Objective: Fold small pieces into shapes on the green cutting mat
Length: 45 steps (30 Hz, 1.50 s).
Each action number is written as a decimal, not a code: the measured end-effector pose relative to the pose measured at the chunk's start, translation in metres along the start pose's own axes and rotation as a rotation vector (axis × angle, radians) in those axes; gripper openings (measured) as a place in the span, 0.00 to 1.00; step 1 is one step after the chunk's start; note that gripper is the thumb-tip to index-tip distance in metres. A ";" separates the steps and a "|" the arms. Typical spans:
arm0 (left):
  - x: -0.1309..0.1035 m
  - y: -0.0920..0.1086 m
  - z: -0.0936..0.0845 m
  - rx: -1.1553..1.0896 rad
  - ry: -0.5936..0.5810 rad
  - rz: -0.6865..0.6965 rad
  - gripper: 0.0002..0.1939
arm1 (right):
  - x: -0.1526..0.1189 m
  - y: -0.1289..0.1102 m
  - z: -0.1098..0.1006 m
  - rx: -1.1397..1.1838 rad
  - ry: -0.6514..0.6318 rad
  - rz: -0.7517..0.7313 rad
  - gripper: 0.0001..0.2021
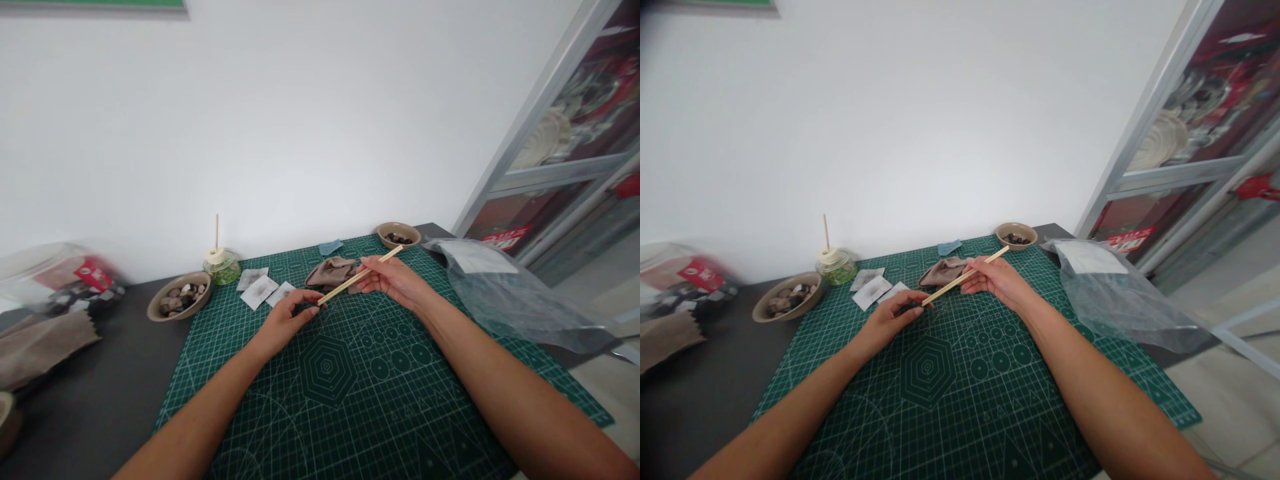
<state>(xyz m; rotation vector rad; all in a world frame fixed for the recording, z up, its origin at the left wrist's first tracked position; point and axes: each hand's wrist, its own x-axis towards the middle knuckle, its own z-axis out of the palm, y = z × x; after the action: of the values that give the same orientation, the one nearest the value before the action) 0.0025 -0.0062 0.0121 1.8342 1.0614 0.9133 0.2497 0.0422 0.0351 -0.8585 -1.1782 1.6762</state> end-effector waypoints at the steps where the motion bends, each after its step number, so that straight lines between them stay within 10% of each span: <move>1: 0.000 0.000 0.000 -0.010 -0.004 -0.004 0.12 | 0.000 0.000 0.000 0.002 0.000 0.005 0.14; 45: 0.002 0.003 0.002 -0.324 0.081 -0.104 0.14 | 0.001 0.004 0.008 0.130 0.072 0.055 0.11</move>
<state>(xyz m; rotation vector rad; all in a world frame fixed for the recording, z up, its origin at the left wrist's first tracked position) 0.0054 -0.0061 0.0140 1.4733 0.9833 1.0378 0.2414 0.0401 0.0334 -0.8694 -0.9936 1.7319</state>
